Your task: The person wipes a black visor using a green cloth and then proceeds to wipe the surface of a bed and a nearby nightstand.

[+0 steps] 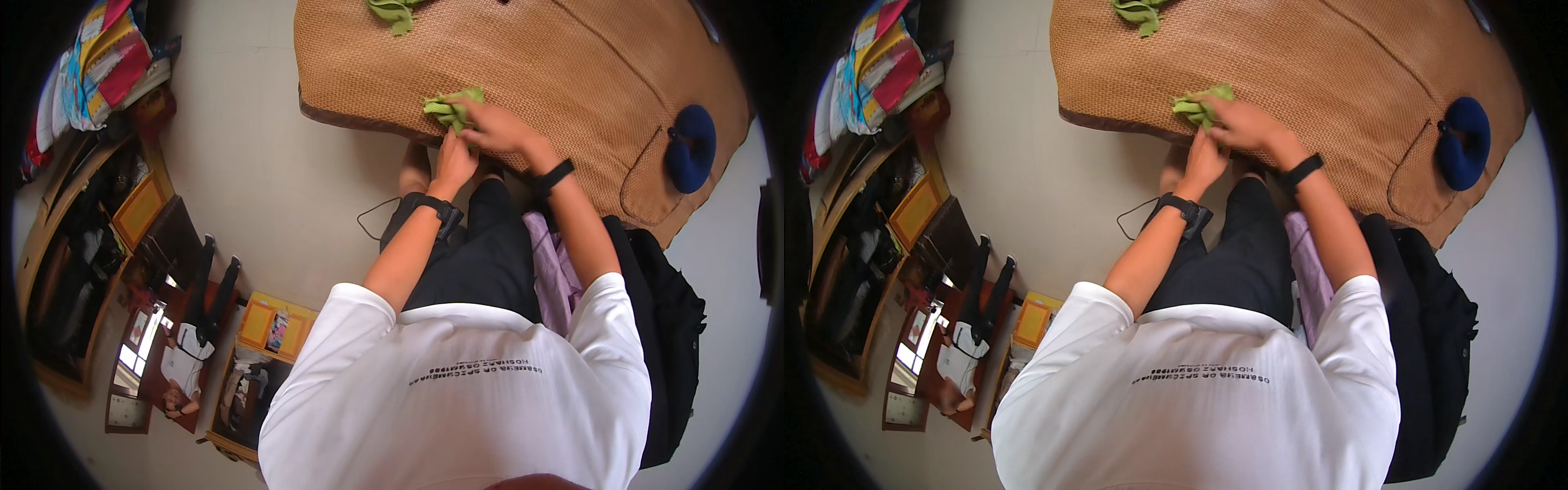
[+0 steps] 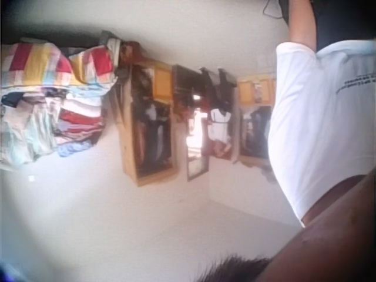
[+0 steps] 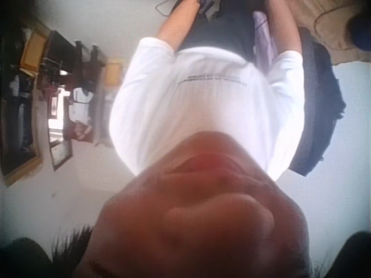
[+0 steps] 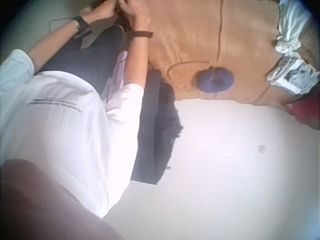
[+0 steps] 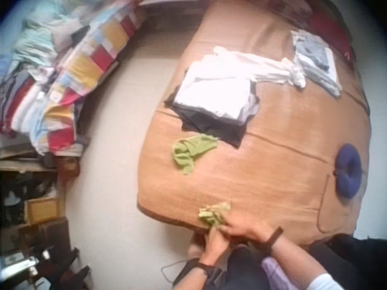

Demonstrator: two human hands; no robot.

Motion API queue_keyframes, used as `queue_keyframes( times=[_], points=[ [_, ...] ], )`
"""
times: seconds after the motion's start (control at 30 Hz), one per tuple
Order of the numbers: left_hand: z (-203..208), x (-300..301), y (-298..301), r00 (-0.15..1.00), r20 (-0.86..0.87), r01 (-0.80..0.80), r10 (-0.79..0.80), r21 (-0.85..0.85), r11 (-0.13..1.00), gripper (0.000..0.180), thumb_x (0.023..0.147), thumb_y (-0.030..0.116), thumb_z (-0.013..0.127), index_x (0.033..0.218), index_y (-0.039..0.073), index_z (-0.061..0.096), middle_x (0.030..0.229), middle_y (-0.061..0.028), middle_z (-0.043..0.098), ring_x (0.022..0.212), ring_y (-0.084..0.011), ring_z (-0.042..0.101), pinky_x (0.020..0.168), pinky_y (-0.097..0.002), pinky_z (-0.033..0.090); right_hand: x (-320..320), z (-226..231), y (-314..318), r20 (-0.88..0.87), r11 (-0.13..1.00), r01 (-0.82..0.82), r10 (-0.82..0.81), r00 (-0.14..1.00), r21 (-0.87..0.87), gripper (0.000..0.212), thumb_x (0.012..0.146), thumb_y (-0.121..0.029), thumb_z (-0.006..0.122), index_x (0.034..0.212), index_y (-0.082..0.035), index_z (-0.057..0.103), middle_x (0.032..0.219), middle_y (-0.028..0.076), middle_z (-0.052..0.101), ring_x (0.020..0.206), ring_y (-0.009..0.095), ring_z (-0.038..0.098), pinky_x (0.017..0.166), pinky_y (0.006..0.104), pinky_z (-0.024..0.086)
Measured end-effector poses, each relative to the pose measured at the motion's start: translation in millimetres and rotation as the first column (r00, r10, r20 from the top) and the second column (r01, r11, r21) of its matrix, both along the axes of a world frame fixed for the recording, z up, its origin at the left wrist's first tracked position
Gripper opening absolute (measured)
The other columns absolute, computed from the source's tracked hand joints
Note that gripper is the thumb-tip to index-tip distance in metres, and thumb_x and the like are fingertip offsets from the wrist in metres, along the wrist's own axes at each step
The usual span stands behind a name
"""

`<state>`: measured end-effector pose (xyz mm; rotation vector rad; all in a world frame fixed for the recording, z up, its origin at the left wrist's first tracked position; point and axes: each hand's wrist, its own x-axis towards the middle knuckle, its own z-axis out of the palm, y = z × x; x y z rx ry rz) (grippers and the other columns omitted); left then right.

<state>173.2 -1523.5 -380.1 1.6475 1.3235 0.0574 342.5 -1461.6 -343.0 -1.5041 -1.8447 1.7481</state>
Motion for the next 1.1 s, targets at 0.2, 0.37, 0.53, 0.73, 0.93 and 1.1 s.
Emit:
queue_keyframes(
  times=[0.2,0.37,0.53,0.73,0.93,1.1],
  points=[
    [2,-41,28,0.812,0.064,-0.578,0.580,-0.057,0.814,0.041,0.083,0.008,0.062,0.123,0.004,0.051,0.113,-0.0259,0.060,0.105,-0.0442,0.058,0.088,-0.0452,0.047,-63,-44,-14,0.112,0.967,0.009,-0.039,0.993,0.253,0.053,0.090,-0.025,0.056,0.140,-0.012,0.047,0.128,0.014,0.055,0.116,0.034,0.049,0.098,0.0439,0.044],
    [-14,-120,71,0.826,0.046,-0.561,0.562,0.166,0.811,0.070,0.080,0.006,0.069,0.140,0.007,0.034,0.129,-0.0269,0.050,0.116,-0.0418,0.052,0.098,-0.0465,0.042,-118,-34,5,0.299,0.968,0.013,-0.090,0.950,0.250,0.036,0.088,-0.025,0.060,0.117,-0.003,0.056,0.111,0.013,0.057,0.108,0.033,0.056,0.089,0.0439,0.049],
    [-29,-158,113,0.788,-0.109,-0.580,0.606,0.199,0.790,0.073,0.071,0.012,0.081,0.129,0.004,0.038,0.116,-0.0226,0.057,0.106,-0.0373,0.058,0.094,-0.0445,0.046,-133,-36,28,0.354,0.978,0.011,-0.085,0.931,0.206,0.032,0.088,-0.027,0.062,0.109,-0.004,0.057,0.100,0.015,0.060,0.097,0.036,0.061,0.082,0.0465,0.051],
    [-36,-74,53,0.544,-0.216,-0.813,0.811,0.103,0.573,0.049,0.081,0.017,0.068,0.123,0.002,0.046,0.110,-0.0296,0.062,0.104,-0.0484,0.058,0.088,-0.0515,0.048,-104,-26,70,0.240,0.964,0.166,-0.214,0.947,0.207,0.028,0.087,-0.028,0.064,0.092,-0.001,0.060,0.083,0.020,0.064,0.082,0.039,0.063,0.075,0.0468,0.051],
    [-41,-57,33,0.376,-0.281,-0.927,0.883,-0.127,0.354,0.044,0.082,0.016,0.066,0.120,0.001,0.049,0.112,-0.0267,0.063,0.107,-0.0460,0.058,0.093,-0.0513,0.045,-79,-46,118,0.406,0.999,-0.044,0.032,0.913,0.019,0.035,0.075,-0.027,0.079,0.091,-0.001,0.062,0.087,0.021,0.066,0.085,0.039,0.063,0.076,0.0449,0.051],
    [-58,-133,85,0.210,-0.138,-0.975,0.968,0.040,0.218,0.043,0.078,0.009,0.064,0.117,-0.001,0.051,0.112,-0.0256,0.063,0.107,-0.0434,0.059,0.094,-0.0474,0.045,-86,-70,133,0.598,0.944,-0.262,0.329,0.731,-0.199,0.066,0.064,-0.041,0.086,0.105,0.001,0.057,0.099,0.022,0.065,0.096,0.038,0.063,0.084,0.0443,0.051]
  ],
)
